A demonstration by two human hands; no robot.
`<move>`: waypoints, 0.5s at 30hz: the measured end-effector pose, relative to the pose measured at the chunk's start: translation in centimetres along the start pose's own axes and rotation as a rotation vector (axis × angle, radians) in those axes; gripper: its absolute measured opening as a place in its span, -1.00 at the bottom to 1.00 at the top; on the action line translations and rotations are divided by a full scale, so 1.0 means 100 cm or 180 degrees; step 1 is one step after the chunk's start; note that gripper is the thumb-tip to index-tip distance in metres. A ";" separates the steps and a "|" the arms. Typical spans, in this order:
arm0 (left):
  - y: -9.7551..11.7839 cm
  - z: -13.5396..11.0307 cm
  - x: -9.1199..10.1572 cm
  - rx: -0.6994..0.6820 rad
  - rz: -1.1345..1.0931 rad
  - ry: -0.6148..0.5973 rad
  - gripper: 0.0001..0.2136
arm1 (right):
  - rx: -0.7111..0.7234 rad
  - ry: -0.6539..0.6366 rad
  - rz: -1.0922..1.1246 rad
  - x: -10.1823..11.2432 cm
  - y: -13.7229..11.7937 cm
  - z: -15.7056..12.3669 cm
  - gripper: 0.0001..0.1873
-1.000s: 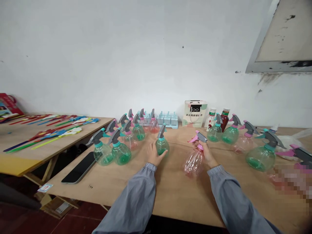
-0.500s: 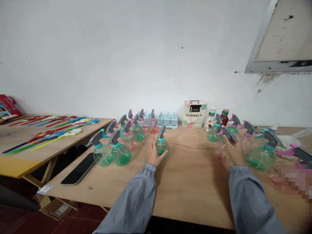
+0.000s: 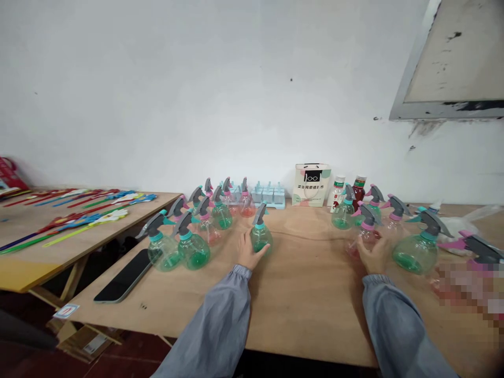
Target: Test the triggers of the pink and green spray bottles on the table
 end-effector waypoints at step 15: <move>-0.003 0.001 -0.002 -0.0045 -0.0143 -0.0074 -0.23 | 0.0067 -0.0107 -0.0715 -0.029 0.010 0.010 -0.18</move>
Point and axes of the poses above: each hand's wrist, its own z-axis towards the middle knuckle, its own x-axis out of the back of the hand, y = z × x, the point moved 7 cm from there along z, towards the middle knuckle, and after that the axes turned 5 degrees about z, right-handed, at the moved point
